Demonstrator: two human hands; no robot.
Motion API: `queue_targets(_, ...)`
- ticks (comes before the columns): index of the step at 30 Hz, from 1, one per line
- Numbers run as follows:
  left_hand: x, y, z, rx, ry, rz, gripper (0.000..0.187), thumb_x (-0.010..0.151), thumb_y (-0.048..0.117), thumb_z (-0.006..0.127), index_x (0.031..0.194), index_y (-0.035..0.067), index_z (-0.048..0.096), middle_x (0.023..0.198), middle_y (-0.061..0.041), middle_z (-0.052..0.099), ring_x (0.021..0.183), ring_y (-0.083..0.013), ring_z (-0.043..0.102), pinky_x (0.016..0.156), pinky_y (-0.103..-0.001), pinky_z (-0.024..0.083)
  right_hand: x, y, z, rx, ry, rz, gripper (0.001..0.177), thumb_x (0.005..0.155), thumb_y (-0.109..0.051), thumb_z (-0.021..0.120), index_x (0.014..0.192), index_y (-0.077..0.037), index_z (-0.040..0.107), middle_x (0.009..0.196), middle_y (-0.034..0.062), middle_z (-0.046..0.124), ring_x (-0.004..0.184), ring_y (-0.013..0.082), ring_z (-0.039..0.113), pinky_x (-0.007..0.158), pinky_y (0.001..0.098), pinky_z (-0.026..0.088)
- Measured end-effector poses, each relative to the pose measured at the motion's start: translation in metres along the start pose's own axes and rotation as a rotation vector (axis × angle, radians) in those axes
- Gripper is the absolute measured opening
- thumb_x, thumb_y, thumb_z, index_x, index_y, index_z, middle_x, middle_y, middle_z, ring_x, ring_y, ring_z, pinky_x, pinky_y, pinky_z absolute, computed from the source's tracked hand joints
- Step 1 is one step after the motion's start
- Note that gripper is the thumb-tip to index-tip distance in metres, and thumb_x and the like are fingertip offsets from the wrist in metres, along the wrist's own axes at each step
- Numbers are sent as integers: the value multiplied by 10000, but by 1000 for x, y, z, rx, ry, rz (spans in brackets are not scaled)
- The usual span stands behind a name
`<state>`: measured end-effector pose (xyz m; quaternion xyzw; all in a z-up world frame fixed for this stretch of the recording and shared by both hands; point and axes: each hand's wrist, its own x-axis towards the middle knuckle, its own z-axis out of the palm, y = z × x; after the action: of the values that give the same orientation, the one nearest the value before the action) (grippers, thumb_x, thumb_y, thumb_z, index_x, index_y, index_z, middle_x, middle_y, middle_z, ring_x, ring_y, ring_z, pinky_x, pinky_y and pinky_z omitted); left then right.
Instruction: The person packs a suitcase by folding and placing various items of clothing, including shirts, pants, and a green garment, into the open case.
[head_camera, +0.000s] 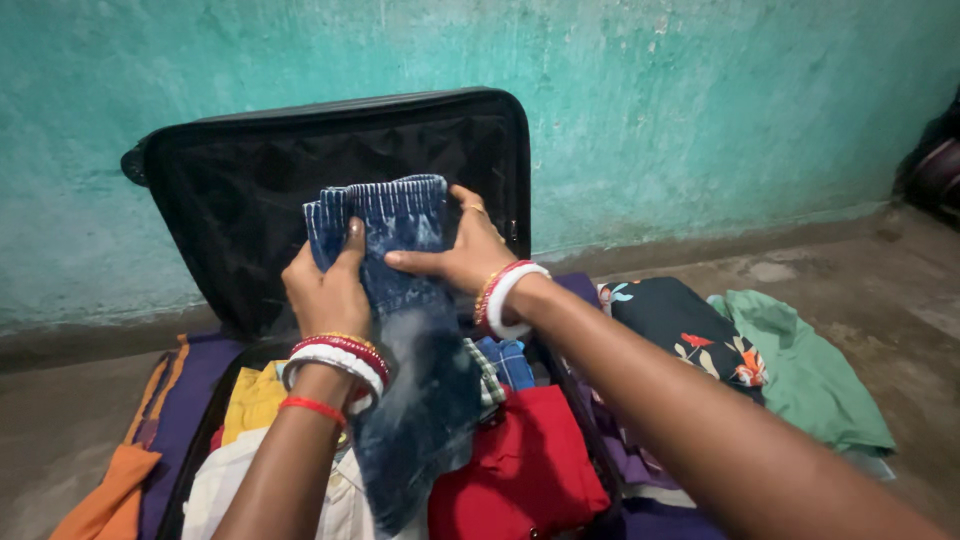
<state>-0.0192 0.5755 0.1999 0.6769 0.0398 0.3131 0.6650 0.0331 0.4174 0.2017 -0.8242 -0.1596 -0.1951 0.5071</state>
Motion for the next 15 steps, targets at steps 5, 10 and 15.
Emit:
queue_targets(5, -5, 1, -1, -143, -89, 52, 238, 951, 235, 699, 932, 2, 748, 874, -52, 779, 778, -101, 676, 738, -303, 519, -1, 14, -20, 292, -247, 212, 1087, 599, -357, 953, 1422, 20, 353, 1367, 188, 613, 1211, 214, 653, 1030, 367, 538)
queue_targets(10, -3, 5, 2, -155, -91, 23, 221, 947, 224, 708, 906, 9, 743, 862, -41, 779, 751, -88, 683, 717, -274, 524, -11, -8, -33, 407, -357, 221, 597, 683, -251, 915, 1180, 14, 718, 1115, 92, 782, 994, 155, 738, 908, 338, 597)
queue_targets(15, -2, 6, 3, -189, -109, 55, 217, 949, 220, 722, 897, 11, 751, 841, -64, 774, 704, -95, 681, 672, -271, 534, -22, -33, -40, 563, -407, 436, 425, 751, -229, 845, 1121, -41, 752, 1049, 97, 798, 904, 173, 762, 829, 330, 610)
